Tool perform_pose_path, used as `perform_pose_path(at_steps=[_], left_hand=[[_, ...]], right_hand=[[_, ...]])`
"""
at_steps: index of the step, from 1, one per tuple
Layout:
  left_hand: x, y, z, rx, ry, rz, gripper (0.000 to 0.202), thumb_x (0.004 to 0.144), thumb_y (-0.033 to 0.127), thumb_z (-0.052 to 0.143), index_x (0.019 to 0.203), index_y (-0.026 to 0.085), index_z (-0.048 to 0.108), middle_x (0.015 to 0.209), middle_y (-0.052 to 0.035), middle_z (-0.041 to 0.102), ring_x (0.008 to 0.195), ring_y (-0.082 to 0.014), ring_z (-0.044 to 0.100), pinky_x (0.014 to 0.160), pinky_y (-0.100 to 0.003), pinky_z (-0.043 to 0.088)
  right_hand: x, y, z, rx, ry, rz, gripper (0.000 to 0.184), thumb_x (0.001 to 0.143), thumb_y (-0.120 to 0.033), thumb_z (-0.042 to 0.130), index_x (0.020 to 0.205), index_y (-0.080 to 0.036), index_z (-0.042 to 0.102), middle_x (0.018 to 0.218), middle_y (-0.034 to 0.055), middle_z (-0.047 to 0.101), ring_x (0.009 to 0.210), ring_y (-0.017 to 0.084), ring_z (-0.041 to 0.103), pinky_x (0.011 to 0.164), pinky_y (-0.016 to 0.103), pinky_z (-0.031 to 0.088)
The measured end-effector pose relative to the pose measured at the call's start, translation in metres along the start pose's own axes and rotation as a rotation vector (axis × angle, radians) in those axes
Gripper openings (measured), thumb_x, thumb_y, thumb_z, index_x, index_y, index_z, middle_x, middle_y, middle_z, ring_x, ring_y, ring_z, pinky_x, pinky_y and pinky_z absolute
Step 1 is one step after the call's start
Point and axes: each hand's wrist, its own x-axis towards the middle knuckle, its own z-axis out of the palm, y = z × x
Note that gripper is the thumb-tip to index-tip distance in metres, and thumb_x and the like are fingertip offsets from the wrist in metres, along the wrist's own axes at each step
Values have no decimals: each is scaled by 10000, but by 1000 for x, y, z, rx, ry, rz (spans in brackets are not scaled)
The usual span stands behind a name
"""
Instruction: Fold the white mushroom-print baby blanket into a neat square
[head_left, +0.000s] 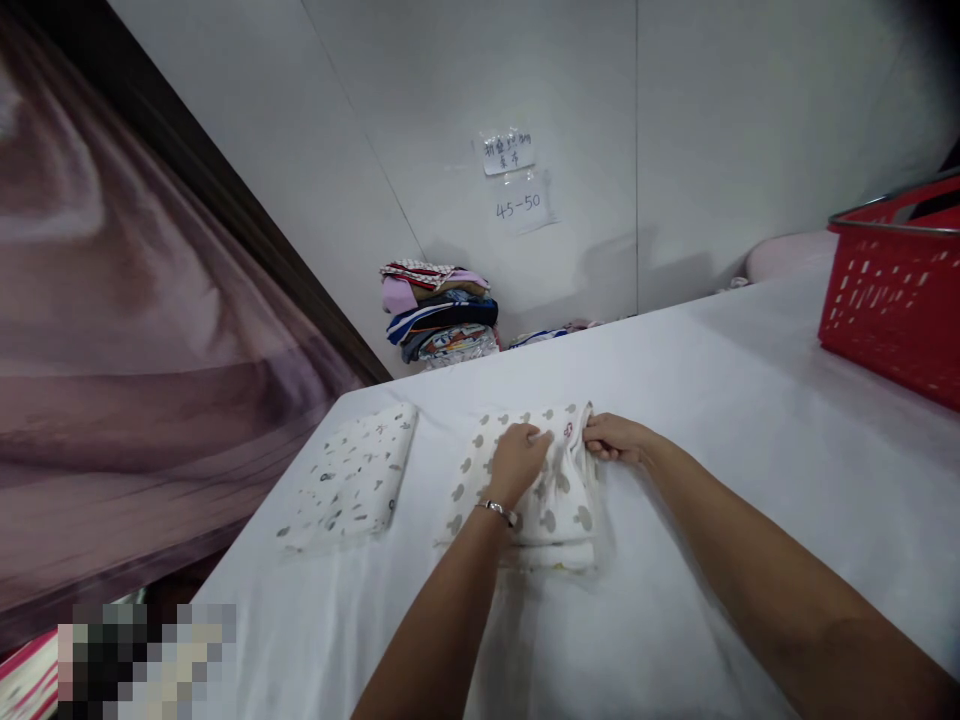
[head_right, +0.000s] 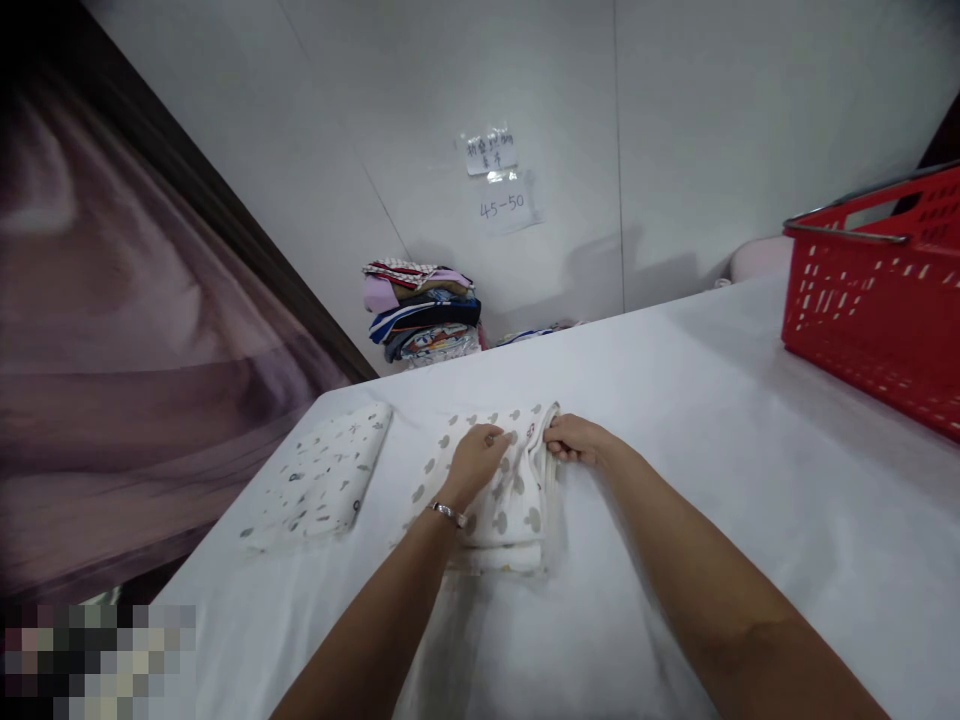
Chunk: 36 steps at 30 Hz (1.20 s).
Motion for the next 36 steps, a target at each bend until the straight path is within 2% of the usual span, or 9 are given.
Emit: perform_pose_path(at_steps=[2, 4, 7, 10, 16, 22, 26, 31, 36], left_hand=[[4, -16, -3, 177, 87, 7, 342, 832, 391, 507, 1091, 186, 596, 1237, -83, 565, 1171, -221, 470, 995, -342, 333], [6, -32, -1, 291, 101, 25, 402, 847, 404, 495, 1186, 194, 545, 1357, -91, 468, 1274, -236, 368, 1050, -386, 269], [4, -47, 6, 345, 116, 55, 440, 887, 433, 421, 1255, 202, 494, 1401, -78, 423, 1307, -222, 327, 1071, -391, 240], [3, -50, 9, 350, 115, 53, 452, 894, 443, 404, 1273, 208, 480, 1415, -71, 407, 1319, -216, 310, 1080, -391, 229], [-1, -32, 2, 242, 38, 9, 431, 884, 443, 429, 1244, 219, 510, 1421, -72, 397, 1322, -222, 309, 1090, -415, 214], [-35, 3, 7, 41, -47, 249, 340, 886, 416, 437, 1138, 244, 588, 1297, -30, 534, 1225, -177, 432, 1049, -320, 297], [-52, 15, 6, -5, -76, 285, 323, 881, 414, 435, 1095, 230, 592, 1179, -34, 601, 1140, -188, 493, 988, -322, 354], [-74, 25, 0, 31, -104, 236, 465, 823, 500, 499, 1192, 219, 526, 1216, -62, 572, 1161, -219, 475, 999, -339, 330], [-95, 25, -3, 74, -124, 211, 623, 769, 541, 548, 1300, 239, 425, 1334, -58, 479, 1252, -242, 387, 1044, -379, 265]], right_hand=[[-1, 0, -1, -1, 4, -4, 232, 650, -226, 575, 532, -185, 380, 418, -64, 407, 345, 29, 334, 309, 162, 152], [-2, 1, -1, -1, 14, -14, 266, 644, -231, 575, 516, -192, 345, 409, -69, 376, 350, 29, 326, 318, 165, 162], [-4, 1, -1, -8, 46, -23, 297, 627, -218, 579, 523, -204, 302, 388, -90, 309, 345, 29, 297, 331, 169, 164], [-5, 2, -1, -36, 97, -8, 299, 613, -212, 592, 539, -208, 303, 380, -99, 290, 341, 31, 288, 335, 176, 140], [-12, 4, 3, -114, 143, 0, 270, 668, -293, 609, 566, -192, 380, 423, -73, 391, 344, 29, 292, 331, 182, 135], [-24, 7, 14, -170, 85, 68, 281, 664, -372, 657, 611, -182, 458, 458, -66, 441, 343, 28, 316, 318, 169, 152], [-29, 7, 22, -165, 55, 102, 266, 658, -361, 653, 621, -182, 460, 452, -64, 442, 346, 36, 335, 316, 165, 143], [-32, 5, 32, -135, 129, 74, 196, 685, -275, 595, 612, -179, 441, 429, -72, 406, 341, 34, 309, 329, 168, 153], [-33, 5, 40, -128, 242, -20, 108, 690, -252, 582, 705, -165, 520, 482, -55, 485, 368, 41, 349, 350, 176, 198]])
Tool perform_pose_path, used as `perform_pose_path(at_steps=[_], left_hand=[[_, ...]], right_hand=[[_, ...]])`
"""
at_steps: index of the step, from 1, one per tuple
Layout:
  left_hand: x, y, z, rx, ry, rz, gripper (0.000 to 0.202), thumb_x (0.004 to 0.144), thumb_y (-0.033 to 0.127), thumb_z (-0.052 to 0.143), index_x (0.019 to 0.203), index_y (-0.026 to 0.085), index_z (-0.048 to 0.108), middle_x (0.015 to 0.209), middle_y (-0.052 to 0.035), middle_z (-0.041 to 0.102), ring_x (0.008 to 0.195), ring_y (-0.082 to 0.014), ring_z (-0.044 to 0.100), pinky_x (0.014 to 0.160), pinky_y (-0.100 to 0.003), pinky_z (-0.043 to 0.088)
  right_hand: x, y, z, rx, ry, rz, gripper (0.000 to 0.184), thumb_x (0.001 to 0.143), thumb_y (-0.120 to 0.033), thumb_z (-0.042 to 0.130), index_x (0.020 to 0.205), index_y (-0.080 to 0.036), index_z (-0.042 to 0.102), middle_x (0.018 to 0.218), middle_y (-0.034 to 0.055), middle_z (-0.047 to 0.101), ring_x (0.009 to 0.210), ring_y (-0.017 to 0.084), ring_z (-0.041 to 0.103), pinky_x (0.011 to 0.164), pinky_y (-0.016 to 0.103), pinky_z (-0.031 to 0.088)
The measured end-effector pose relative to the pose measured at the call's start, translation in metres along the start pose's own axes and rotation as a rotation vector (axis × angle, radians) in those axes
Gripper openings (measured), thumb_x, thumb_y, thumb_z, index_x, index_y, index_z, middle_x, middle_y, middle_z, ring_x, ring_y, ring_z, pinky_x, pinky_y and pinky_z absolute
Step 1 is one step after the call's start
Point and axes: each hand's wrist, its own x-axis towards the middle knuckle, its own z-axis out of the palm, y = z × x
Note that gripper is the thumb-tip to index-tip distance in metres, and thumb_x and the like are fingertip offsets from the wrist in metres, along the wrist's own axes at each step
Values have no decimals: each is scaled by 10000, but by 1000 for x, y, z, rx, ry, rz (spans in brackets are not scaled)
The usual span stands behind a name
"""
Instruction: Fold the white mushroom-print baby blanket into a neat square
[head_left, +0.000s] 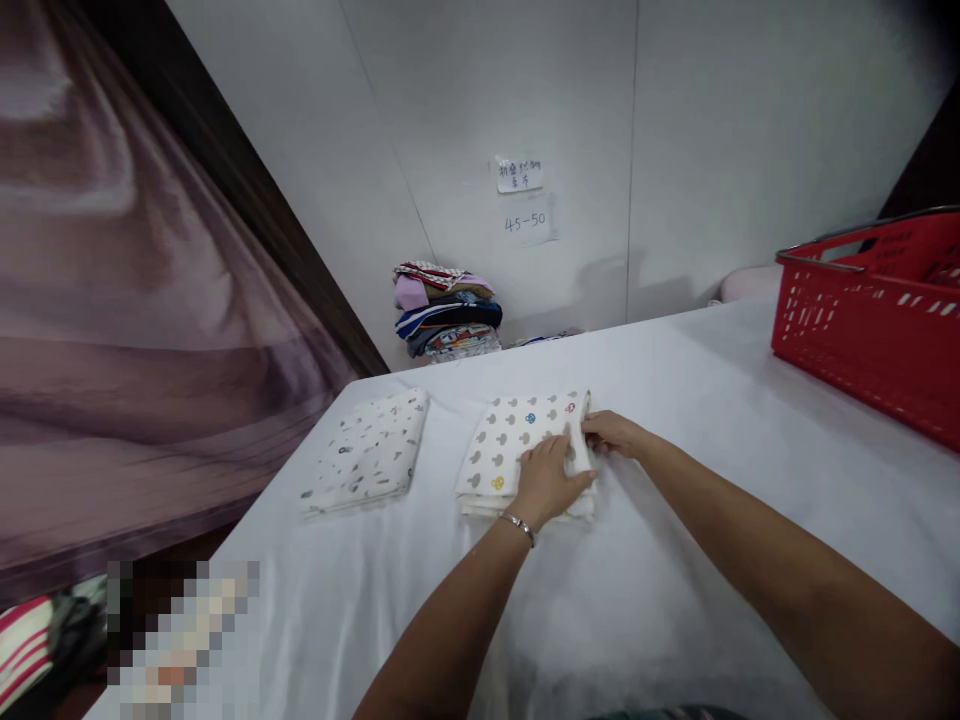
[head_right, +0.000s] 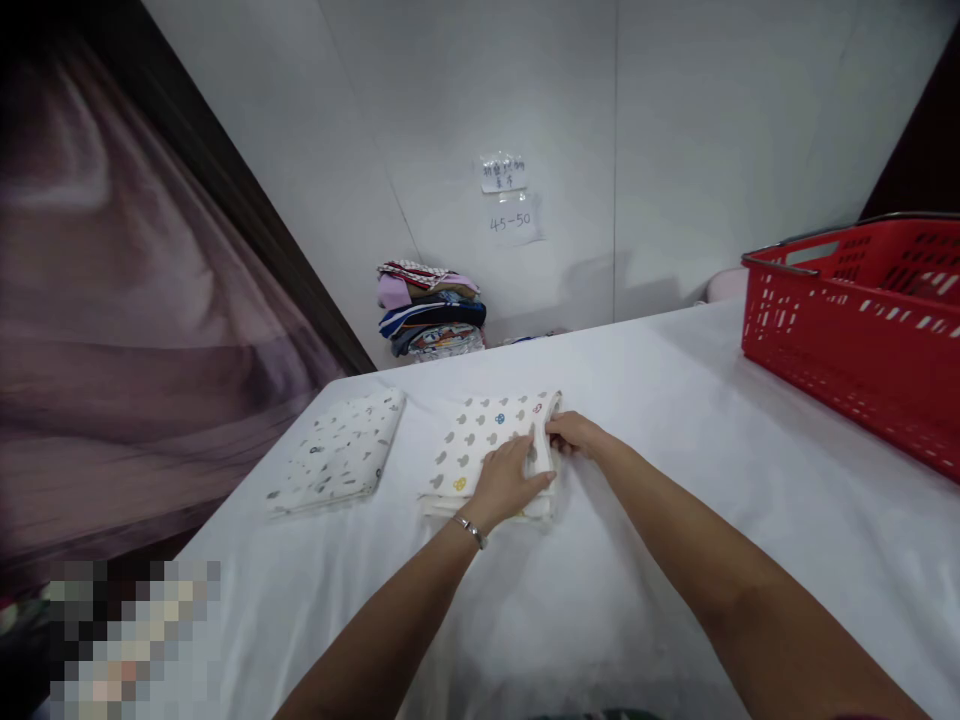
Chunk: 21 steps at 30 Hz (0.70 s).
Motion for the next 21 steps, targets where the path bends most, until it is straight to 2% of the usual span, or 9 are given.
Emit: perform_pose_path(at_steps=[7, 11, 15, 19, 21], left_hand=[[-14, -7, 7, 6, 24, 69, 781, 710, 635, 565, 1346, 236, 348, 1361, -81, 440, 1255, -280, 375, 1045, -438, 253], [-20, -13, 13, 43, 60, 104, 697, 736, 579, 575, 1310, 230, 388, 1320, -77, 475, 1241, -264, 384, 1061, -443, 225], [-21, -18, 16, 42, 78, 128, 648, 770, 558, 546, 1307, 227, 397, 1317, -72, 484, 1243, -247, 386, 1065, -445, 225], [-19, -21, 15, 54, 41, 146, 703, 735, 559, 590, 1319, 222, 391, 1345, -80, 463, 1251, -259, 380, 1056, -455, 250], [-19, -24, 12, 56, 39, 164, 633, 756, 513, 586, 1292, 220, 419, 1317, -75, 488, 1225, -256, 410, 1034, -443, 291]], right_hand=[[-2, -4, 6, -42, 93, -29, 104, 671, -227, 595, 715, -160, 528, 502, -49, 499, 435, 55, 429, 388, 167, 246], [-1, 1, 6, -77, 60, 5, 102, 693, -236, 577, 757, -166, 538, 490, -43, 506, 387, 62, 405, 356, 180, 171], [-3, 7, 6, -97, 37, 2, 118, 701, -219, 576, 806, -168, 560, 478, -41, 513, 384, 65, 413, 355, 173, 161], [-8, 9, 9, -95, 65, -22, 53, 716, -199, 565, 740, -165, 532, 411, -57, 457, 350, 56, 351, 352, 178, 157], [-11, 9, 12, -87, 94, -29, 64, 727, -201, 558, 704, -168, 508, 389, -64, 429, 341, 50, 325, 351, 179, 155]])
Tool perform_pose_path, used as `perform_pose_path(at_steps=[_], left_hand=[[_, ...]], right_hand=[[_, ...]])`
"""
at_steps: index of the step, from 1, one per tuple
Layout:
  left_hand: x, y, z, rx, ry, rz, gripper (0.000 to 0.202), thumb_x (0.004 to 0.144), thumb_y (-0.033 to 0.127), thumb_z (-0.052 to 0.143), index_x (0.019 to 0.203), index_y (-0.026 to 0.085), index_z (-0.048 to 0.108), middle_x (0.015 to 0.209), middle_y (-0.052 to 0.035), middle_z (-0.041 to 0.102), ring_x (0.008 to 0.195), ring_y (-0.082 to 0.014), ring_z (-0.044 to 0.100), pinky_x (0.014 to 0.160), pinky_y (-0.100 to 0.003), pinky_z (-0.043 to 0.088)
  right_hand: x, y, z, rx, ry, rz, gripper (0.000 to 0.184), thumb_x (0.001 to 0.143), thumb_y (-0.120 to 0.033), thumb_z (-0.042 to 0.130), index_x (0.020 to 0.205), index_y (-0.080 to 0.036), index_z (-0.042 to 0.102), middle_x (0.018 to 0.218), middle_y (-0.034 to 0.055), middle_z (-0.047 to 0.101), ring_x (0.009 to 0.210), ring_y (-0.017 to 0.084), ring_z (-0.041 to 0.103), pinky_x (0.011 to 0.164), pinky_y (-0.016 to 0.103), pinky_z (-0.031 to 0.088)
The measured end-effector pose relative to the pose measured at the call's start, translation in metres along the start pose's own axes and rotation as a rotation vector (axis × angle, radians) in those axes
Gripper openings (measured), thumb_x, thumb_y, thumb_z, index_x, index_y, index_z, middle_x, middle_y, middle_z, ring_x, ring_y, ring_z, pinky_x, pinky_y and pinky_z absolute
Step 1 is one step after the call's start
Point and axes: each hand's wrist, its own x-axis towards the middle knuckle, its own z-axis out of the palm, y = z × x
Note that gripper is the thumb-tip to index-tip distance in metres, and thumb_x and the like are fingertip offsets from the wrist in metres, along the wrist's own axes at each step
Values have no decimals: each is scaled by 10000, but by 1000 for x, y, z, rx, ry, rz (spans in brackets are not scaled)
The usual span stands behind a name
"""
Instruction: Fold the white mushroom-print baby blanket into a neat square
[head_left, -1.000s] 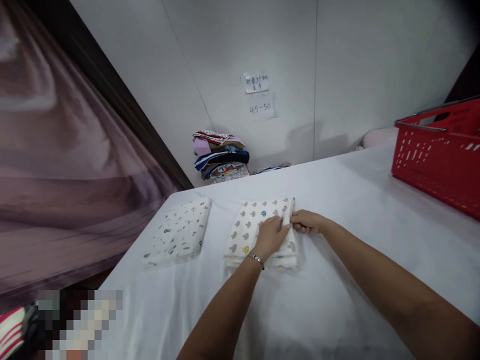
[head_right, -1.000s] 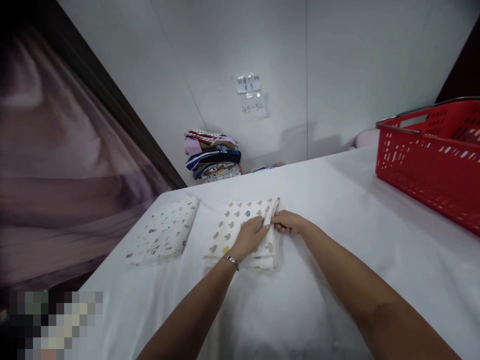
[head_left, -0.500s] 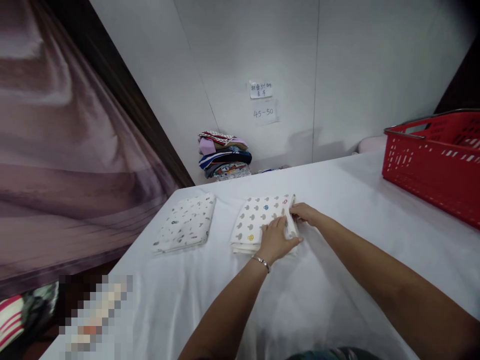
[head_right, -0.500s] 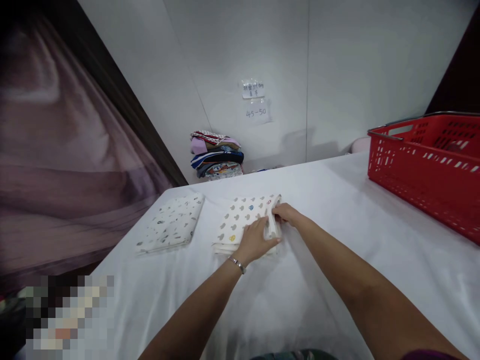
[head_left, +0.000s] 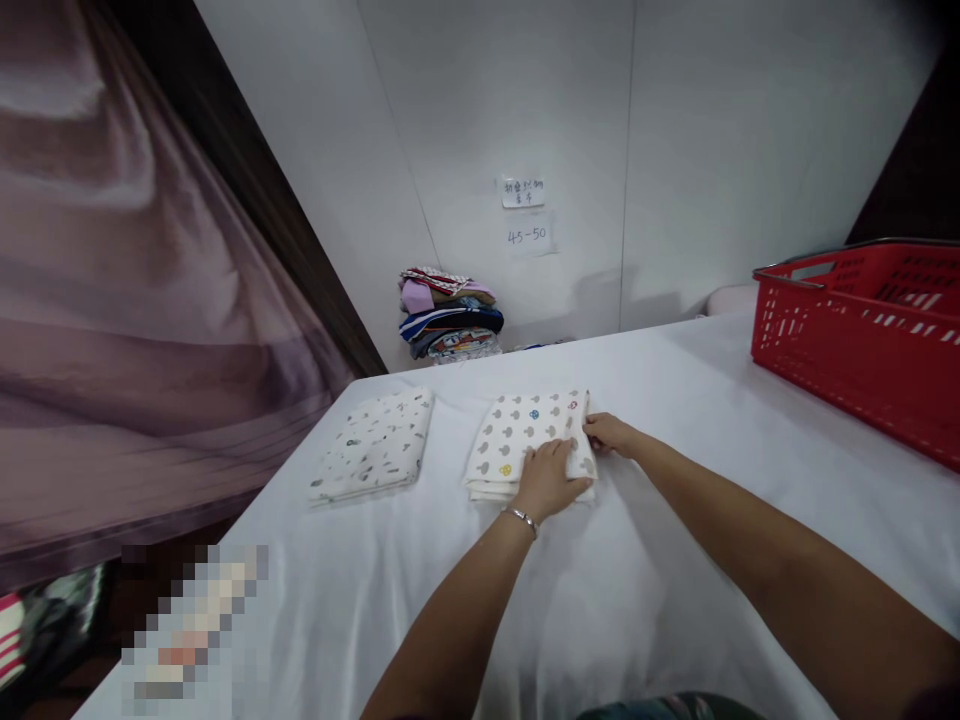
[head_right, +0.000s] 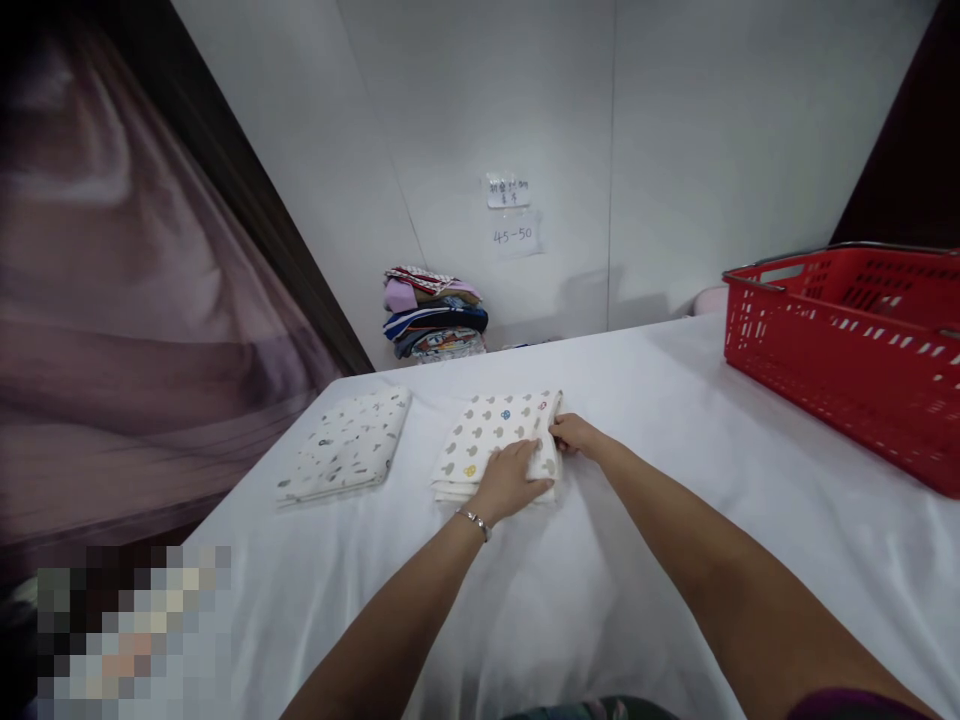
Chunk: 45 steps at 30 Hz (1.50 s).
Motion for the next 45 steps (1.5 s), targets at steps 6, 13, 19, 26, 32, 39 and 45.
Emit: perform_pose_path(at_steps=[6, 13, 19, 26, 32, 39, 45], left_hand=[[-7, -12, -4, 10, 59, 105, 351, 812, 330, 555, 1141, 213, 516, 1152, -50, 584, 1083, -218, 516, 967, -379, 379], [-11, -18, -4, 60, 63, 136, 456, 732, 121, 530, 1181, 194, 508, 1234, -64, 556, 1152, -207, 484, 993, -360, 369], [-12, -21, 0, 4, 61, 120, 442, 752, 58, 442, 1161, 195, 540, 1221, -47, 581, 1153, -189, 491, 981, -356, 379], [-12, -23, 0, -149, 95, 67, 434, 779, 72, 408, 1165, 207, 552, 1200, -31, 597, 1119, -164, 521, 1000, -339, 382], [-12, -31, -1, -130, 74, 79, 467, 770, 57, 406, 1196, 183, 549, 1245, -50, 579, 1148, -173, 516, 1017, -351, 385], [-20, -29, 1, 28, 44, 127, 483, 758, 41, 442, 1208, 185, 542, 1309, -58, 528, 1232, -194, 442, 1048, -398, 340], [-24, -28, -4, 87, 66, 135, 457, 787, 52, 431, 1191, 235, 543, 1282, -19, 552, 1183, -183, 470, 1003, -392, 368]], right_hand=[[-9, -3, 7, 43, 42, 39, 176, 730, -218, 560, 616, -178, 432, 390, -68, 389, 339, 39, 303, 345, 181, 149], [-12, -2, 9, 79, 38, 108, 234, 739, -225, 559, 570, -181, 405, 383, -61, 370, 325, 34, 269, 334, 184, 137], [-19, 5, 3, 162, -118, 138, 295, 751, -284, 572, 560, -177, 374, 464, -54, 393, 361, 22, 302, 331, 158, 121], [-22, 3, 4, 216, -271, 205, 355, 749, -312, 572, 528, -179, 328, 453, -72, 319, 358, 13, 253, 329, 146, 100], [-25, 6, 11, 225, -161, 171, 394, 738, -288, 569, 531, -207, 244, 419, -94, 243, 358, 19, 214, 339, 161, 100], [-29, 4, 14, 169, -40, 165, 350, 697, -263, 606, 538, -201, 301, 404, -83, 293, 355, 25, 257, 349, 175, 98], [-32, 7, 15, 153, -16, 153, 344, 690, -269, 598, 552, -207, 290, 406, -89, 283, 357, 24, 240, 357, 183, 105]])
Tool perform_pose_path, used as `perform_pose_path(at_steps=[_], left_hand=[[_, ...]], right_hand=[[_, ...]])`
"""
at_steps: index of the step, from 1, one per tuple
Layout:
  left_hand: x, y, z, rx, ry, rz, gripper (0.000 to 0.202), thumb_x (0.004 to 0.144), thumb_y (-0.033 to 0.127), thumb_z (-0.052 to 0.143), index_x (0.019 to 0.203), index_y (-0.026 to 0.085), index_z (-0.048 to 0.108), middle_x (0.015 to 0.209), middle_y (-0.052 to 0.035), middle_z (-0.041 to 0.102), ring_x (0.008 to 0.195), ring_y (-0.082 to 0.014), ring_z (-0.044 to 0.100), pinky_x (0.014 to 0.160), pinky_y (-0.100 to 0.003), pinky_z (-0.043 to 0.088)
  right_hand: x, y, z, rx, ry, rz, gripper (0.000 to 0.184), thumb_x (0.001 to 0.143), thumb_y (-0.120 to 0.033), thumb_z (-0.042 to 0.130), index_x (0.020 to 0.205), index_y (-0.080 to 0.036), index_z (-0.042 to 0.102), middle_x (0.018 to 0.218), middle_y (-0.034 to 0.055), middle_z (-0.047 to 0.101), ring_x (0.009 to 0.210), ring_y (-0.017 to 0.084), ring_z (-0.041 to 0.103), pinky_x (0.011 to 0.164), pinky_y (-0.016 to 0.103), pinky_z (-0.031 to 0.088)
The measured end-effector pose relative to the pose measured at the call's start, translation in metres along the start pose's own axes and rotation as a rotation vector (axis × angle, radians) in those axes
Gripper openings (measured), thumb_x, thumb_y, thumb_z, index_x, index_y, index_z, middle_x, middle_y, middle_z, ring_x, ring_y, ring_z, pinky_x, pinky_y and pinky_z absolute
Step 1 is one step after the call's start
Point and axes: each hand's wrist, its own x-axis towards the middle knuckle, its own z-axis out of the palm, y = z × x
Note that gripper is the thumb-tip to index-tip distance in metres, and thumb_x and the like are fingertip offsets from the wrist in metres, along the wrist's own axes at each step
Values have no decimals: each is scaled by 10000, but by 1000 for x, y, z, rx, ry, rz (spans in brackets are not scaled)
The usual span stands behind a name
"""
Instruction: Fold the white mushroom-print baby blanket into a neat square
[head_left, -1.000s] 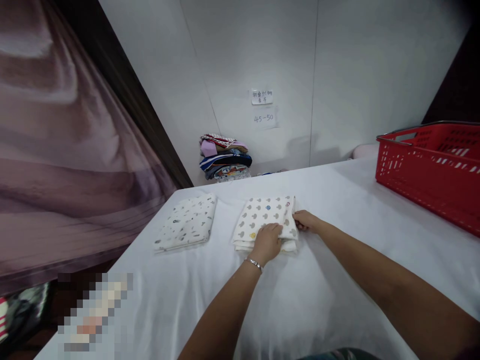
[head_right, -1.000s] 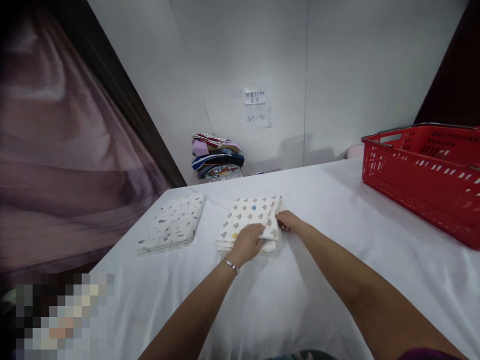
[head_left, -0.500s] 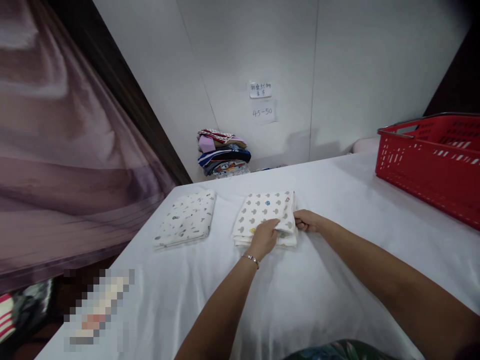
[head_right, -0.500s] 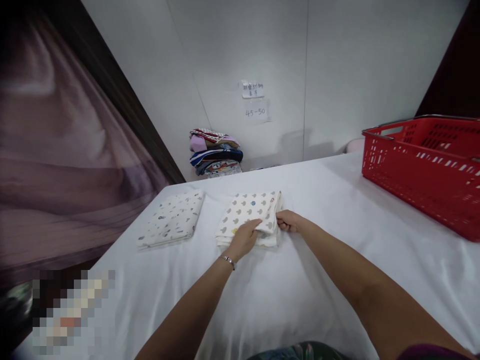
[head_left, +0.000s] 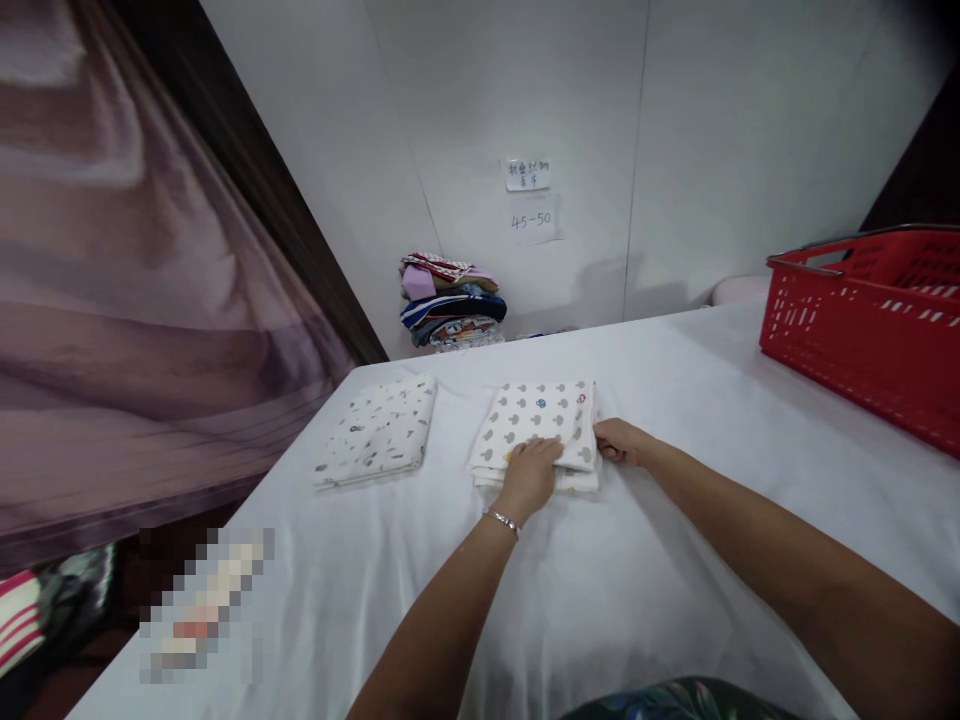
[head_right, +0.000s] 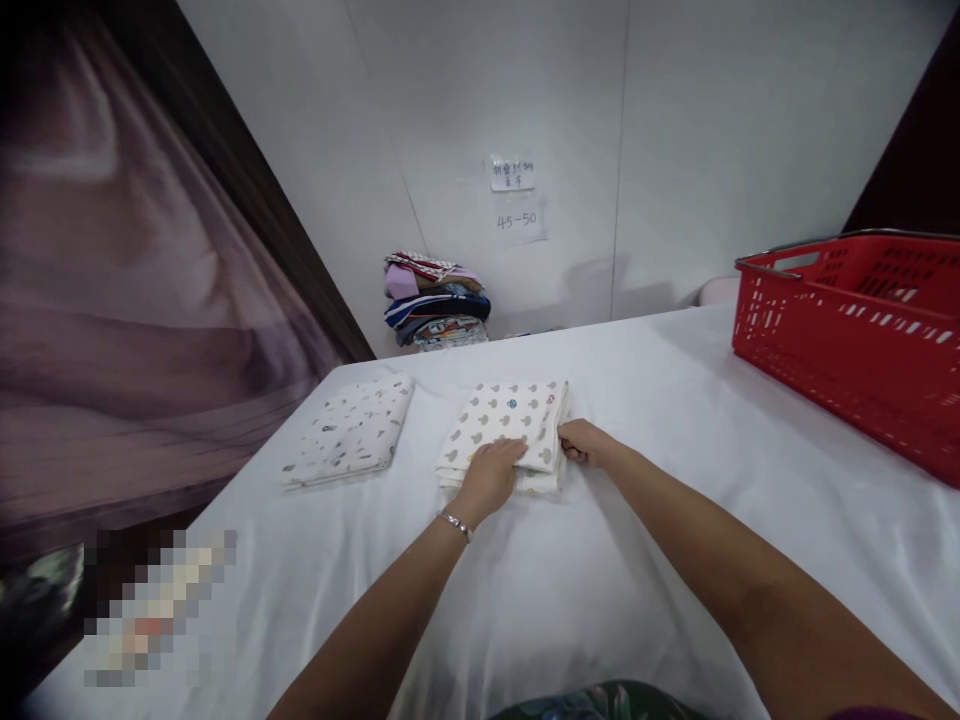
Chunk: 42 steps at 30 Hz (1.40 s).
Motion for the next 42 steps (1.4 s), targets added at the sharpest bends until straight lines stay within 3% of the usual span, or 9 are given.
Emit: perform_pose_path(at_steps=[8, 14, 18, 28, 35, 39, 42], left_hand=[[-3, -2, -1, 45, 3, -21, 440, 824, 53, 398, 1186, 259, 538, 1276, -19, 554, 1193, -211, 456, 1007, -452, 332], [-5, -7, -1, 15, -26, -8, 470, 791, 57, 431, 1206, 252, 532, 1297, -21, 536, 1215, -202, 442, 1014, -401, 344], [-6, -5, -4, -5, 0, -68, 526, 756, 107, 490, 1271, 213, 478, 1331, -58, 500, 1235, -201, 425, 1037, -392, 328], [-8, -4, -4, 81, -24, -47, 382, 815, 47, 403, 1121, 212, 562, 1194, -53, 595, 1163, -201, 486, 969, -378, 378], [-15, -3, -5, 52, 8, -89, 392, 798, 70, 439, 1158, 197, 529, 1229, -63, 564, 1143, -214, 482, 944, -390, 392], [-20, -6, -12, 81, 47, -151, 335, 817, 98, 447, 1123, 200, 536, 1174, -67, 582, 1104, -223, 490, 918, -393, 391], [-26, -13, -18, 115, 67, -169, 267, 837, 114, 438, 1061, 202, 553, 1110, -65, 603, 1089, -223, 494, 914, -394, 375]], right_hand=[[-3, 3, -3, -15, 25, -23, 329, 666, -319, 644, 605, -205, 342, 425, -96, 316, 356, 25, 244, 361, 184, 92], [-3, 6, -1, -46, 79, -42, 303, 677, -282, 620, 604, -207, 336, 414, -97, 314, 347, 28, 249, 357, 188, 106], [-5, 4, 1, -71, 82, -36, 256, 679, -246, 594, 596, -201, 356, 405, -87, 339, 344, 34, 274, 357, 189, 118], [-6, 8, 1, -149, 95, -53, 236, 722, -252, 557, 586, -199, 371, 389, -88, 320, 333, 38, 275, 347, 192, 135], [-8, 13, -5, -277, 108, -94, 249, 771, -290, 525, 568, -188, 422, 448, -38, 442, 347, 56, 349, 350, 206, 212], [-24, 12, -13, -350, 233, -218, 198, 803, -323, 507, 676, -174, 536, 645, 29, 591, 501, 95, 489, 456, 219, 348], [-45, 9, -8, -520, 422, -555, 167, 819, -334, 500, 856, -201, 595, 901, 61, 641, 777, 164, 574, 611, 250, 424]])
